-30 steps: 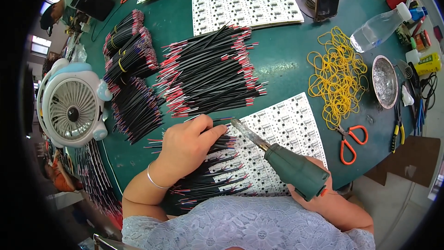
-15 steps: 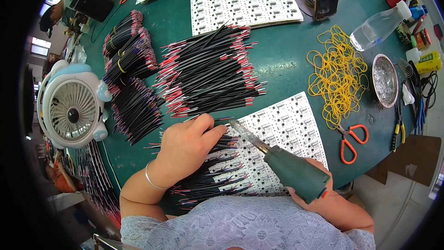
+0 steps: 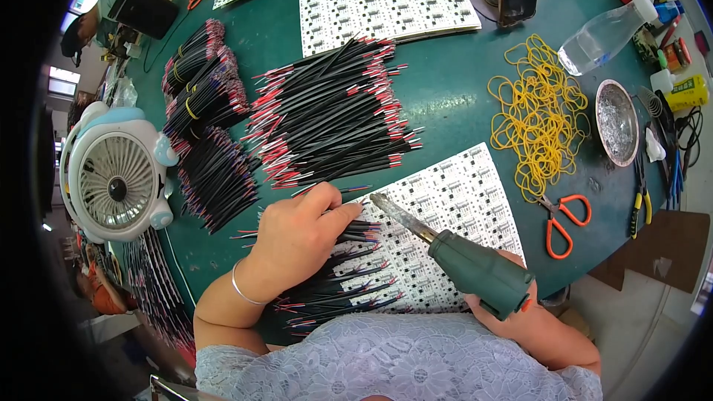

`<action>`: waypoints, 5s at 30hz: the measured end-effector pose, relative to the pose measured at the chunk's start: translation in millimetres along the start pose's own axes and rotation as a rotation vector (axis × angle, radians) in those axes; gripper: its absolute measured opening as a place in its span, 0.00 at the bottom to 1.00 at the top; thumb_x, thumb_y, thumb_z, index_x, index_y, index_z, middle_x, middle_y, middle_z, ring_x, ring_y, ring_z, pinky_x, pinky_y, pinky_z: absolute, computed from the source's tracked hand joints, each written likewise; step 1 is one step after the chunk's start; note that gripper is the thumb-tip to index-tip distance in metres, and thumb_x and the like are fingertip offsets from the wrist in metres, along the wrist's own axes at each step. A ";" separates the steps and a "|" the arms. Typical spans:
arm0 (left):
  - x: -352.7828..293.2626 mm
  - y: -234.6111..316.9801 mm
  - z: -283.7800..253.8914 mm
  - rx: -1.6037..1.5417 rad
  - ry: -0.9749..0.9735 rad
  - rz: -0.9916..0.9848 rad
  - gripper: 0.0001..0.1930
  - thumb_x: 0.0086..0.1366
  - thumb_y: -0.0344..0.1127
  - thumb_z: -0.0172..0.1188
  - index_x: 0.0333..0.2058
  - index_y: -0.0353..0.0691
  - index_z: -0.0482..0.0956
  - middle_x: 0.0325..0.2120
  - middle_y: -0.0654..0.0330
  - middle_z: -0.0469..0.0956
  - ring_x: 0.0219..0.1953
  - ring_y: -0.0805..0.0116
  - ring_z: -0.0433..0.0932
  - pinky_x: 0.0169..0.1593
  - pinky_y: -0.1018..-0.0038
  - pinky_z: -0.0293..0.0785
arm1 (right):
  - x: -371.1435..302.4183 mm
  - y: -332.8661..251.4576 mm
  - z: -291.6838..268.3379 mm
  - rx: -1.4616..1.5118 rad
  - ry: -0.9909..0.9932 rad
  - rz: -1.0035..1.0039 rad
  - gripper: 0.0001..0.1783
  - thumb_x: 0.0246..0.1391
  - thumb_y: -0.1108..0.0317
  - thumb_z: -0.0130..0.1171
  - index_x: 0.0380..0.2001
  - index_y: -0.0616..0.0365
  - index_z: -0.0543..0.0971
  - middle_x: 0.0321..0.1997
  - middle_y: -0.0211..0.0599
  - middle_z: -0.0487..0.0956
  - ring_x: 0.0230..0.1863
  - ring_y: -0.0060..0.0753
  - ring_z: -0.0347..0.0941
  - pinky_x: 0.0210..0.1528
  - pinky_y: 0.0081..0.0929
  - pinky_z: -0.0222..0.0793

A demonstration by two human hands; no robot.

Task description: The person positions wire ends onto circuit board panels and solders them in place using a soldering iron.

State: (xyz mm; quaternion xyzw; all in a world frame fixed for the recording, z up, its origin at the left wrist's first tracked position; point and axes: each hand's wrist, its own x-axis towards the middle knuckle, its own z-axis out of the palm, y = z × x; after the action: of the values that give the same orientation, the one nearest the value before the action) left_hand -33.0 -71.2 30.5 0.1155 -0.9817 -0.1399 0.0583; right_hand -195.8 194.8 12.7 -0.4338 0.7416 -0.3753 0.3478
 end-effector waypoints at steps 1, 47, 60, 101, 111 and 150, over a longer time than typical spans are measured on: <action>0.2 -0.6 0.0 -0.001 -0.006 0.006 0.12 0.45 0.26 0.58 0.32 0.46 0.80 0.25 0.65 0.69 0.22 0.69 0.74 0.21 0.74 0.70 | -0.2 2.6 0.1 -0.041 -0.025 -0.064 0.26 0.56 0.55 0.56 0.49 0.66 0.70 0.35 0.39 0.76 0.24 0.25 0.74 0.27 0.24 0.71; -15.9 18.3 12.4 -0.001 0.065 0.047 0.14 0.47 0.29 0.59 0.36 0.44 0.80 0.22 0.64 0.67 0.18 0.69 0.68 0.20 0.75 0.66 | -9.7 -1.7 -8.2 -0.161 -0.065 -0.243 0.19 0.56 0.66 0.53 0.48 0.66 0.68 0.37 0.38 0.75 0.27 0.24 0.75 0.33 0.24 0.72; -12.5 18.4 11.9 0.051 -0.004 0.053 0.11 0.49 0.30 0.59 0.35 0.42 0.79 0.22 0.63 0.65 0.20 0.71 0.71 0.20 0.75 0.67 | 15.5 -27.7 -12.8 -0.266 -0.056 -0.432 0.12 0.52 0.72 0.55 0.41 0.64 0.74 0.32 0.37 0.76 0.27 0.26 0.76 0.38 0.26 0.71; -24.1 39.5 -12.5 -0.185 0.109 -0.049 0.17 0.46 0.31 0.61 0.38 0.42 0.73 0.30 0.61 0.71 0.26 0.63 0.74 0.25 0.71 0.70 | -33.9 4.5 -3.5 0.624 0.234 -0.055 0.28 0.54 0.60 0.58 0.52 0.69 0.67 0.42 0.45 0.76 0.23 0.27 0.75 0.25 0.21 0.71; -27.9 33.8 12.9 0.033 -0.027 0.092 0.11 0.50 0.32 0.57 0.35 0.43 0.76 0.22 0.64 0.63 0.20 0.70 0.70 0.21 0.75 0.66 | -45.8 11.6 1.6 0.348 0.032 0.025 0.16 0.50 0.68 0.57 0.42 0.64 0.74 0.35 0.40 0.77 0.25 0.27 0.76 0.30 0.24 0.71; -20.6 31.8 16.4 -0.018 0.007 0.144 0.11 0.47 0.31 0.59 0.33 0.43 0.79 0.20 0.64 0.64 0.19 0.69 0.70 0.21 0.73 0.66 | -31.2 -0.8 -4.4 -0.067 0.018 -0.273 0.13 0.46 0.76 0.57 0.38 0.60 0.78 0.35 0.37 0.78 0.28 0.31 0.77 0.38 0.29 0.69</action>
State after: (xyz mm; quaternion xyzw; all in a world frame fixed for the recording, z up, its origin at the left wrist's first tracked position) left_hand -22.1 -32.2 22.4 0.0447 -0.9859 -0.1437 0.0726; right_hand -187.3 223.8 21.4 -0.5387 0.6908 -0.3983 0.2720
